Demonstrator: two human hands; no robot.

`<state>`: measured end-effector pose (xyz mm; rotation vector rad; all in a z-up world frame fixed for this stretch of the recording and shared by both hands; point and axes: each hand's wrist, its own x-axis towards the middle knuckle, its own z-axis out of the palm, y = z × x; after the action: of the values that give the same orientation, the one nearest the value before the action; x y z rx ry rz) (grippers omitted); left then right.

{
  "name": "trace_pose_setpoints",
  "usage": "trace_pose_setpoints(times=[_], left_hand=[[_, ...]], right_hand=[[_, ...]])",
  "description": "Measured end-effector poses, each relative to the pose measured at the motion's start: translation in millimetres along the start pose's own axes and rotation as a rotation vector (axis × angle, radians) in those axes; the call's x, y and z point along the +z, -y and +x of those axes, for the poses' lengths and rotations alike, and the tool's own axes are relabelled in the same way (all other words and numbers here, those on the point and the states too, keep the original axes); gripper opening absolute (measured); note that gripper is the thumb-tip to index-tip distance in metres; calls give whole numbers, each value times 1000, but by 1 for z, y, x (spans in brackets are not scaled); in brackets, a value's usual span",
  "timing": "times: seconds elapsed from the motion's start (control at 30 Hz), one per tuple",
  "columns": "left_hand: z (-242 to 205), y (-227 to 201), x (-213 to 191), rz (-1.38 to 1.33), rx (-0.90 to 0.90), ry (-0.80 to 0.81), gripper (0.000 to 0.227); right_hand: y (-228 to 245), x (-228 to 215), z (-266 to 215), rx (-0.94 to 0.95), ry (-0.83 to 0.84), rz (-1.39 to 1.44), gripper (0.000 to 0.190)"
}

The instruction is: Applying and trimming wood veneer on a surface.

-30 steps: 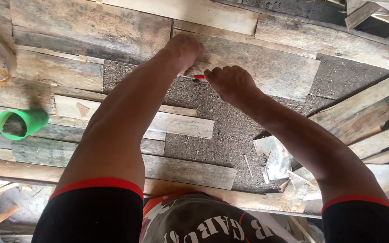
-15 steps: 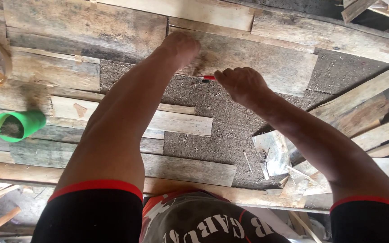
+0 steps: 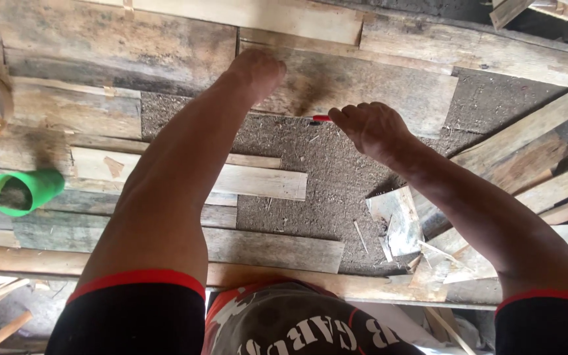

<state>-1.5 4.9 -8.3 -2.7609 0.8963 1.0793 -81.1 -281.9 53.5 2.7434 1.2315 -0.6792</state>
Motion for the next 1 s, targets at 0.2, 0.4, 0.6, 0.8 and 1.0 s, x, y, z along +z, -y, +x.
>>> trace_pose_setpoints(times=[0.2, 0.4, 0.6, 0.8, 1.0], left_hand=[[-6, -2, -4, 31, 10, -26, 2], [-7, -4, -10, -5, -5, 10, 10], [-10, -4, -9, -80, -32, -33, 6], [-4, -3, -4, -21, -42, 9, 10], [0, 0, 7, 41, 1, -105, 12]], right_hand=[[-2, -14, 0, 46, 98, 42, 39], [-17, -2, -21, 77, 72, 92, 40], [-31, 16, -31, 15, -77, 61, 48], [-32, 3, -41, 75, 40, 179, 39], [-59, 27, -101, 62, -273, 193, 34]])
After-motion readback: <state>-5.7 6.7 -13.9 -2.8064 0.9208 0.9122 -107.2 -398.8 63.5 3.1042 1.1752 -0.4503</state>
